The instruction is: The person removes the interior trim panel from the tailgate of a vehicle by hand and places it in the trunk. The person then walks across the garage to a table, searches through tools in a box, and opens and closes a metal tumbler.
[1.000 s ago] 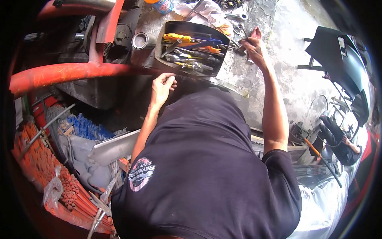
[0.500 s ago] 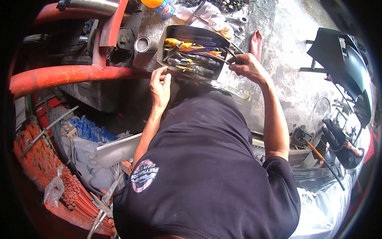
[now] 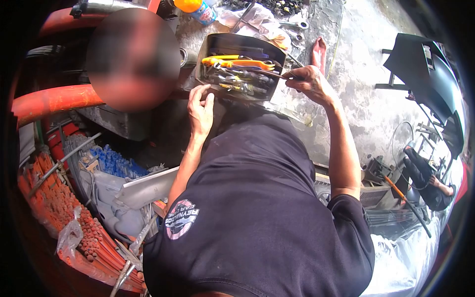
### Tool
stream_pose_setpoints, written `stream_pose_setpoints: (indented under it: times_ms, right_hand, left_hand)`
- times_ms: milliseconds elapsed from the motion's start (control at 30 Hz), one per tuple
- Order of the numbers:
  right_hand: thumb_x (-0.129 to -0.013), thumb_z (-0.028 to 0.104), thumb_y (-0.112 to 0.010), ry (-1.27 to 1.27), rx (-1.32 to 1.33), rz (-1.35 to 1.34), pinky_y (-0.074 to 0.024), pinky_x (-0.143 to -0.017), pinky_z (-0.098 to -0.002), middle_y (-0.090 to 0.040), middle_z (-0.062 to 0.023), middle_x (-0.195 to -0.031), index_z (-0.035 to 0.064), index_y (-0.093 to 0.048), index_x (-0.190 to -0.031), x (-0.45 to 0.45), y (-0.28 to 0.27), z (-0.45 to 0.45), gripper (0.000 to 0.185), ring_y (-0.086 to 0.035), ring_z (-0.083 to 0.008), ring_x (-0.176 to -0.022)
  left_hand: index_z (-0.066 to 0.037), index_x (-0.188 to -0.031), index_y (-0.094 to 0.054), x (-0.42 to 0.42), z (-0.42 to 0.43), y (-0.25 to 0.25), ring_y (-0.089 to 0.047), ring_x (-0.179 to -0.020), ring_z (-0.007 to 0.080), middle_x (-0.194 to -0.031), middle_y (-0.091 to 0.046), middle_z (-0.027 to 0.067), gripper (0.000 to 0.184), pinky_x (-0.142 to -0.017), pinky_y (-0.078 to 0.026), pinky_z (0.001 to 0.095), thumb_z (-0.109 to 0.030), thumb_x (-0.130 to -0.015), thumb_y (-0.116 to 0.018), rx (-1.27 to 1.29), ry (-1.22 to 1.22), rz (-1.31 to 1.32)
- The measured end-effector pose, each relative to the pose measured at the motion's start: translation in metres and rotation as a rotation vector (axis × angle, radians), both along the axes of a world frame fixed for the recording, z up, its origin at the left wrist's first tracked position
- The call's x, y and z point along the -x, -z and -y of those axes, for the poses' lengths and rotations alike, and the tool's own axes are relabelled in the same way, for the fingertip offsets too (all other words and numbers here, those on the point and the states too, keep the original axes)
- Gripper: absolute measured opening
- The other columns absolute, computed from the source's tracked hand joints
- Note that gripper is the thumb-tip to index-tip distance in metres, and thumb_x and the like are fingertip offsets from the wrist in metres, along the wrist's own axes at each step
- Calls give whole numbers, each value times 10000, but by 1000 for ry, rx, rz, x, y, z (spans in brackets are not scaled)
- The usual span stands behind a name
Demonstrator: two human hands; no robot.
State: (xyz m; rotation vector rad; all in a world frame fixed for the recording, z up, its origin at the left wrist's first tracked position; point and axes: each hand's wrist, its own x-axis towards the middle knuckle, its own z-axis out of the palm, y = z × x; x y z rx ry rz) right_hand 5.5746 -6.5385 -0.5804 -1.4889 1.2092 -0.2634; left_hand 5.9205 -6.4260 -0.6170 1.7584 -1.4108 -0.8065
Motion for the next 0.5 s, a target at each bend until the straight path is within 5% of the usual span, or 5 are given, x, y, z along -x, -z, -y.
stream_pose_setpoints:
  times_ms: [267, 367, 500]
  right_hand:
    - [-886, 124, -737, 39, -37, -24, -450, -654, -283, -640, -4, -748, 30, -758, -1150, 2, 6, -1, 281, -537, -80, -698]
    - [-897, 127, -733, -23, -13, -45, -449, -648, -277, -650, 1, -757, 43, -757, -1165, 5, 11, 2, 281, -541, -78, -700]
    - [-960, 96, -675, 332, 42, 182, -517, -759, -249, -719, -21, -856, 55, -744, -1189, 12, 44, 7, 242, -643, -85, -824]
  left_hand:
    - [-55, -1260, -649, 2, 6, -3, -615, -1131, 227, -1319, -580, 123, 286, -789, -569, 309, -120, -981, -649, 17, -10, -12]
    - [-38, -1258, -645, 1, 12, -1, -600, -1194, 291, -1338, -580, 147, 303, -899, -554, 366, -89, -960, -653, 92, 7, 93]
    - [-10, -1218, -654, 2, 24, -6, -551, -1268, 378, -1322, -601, 181, 333, -1113, -416, 461, -8, -886, -671, 242, 62, 257]
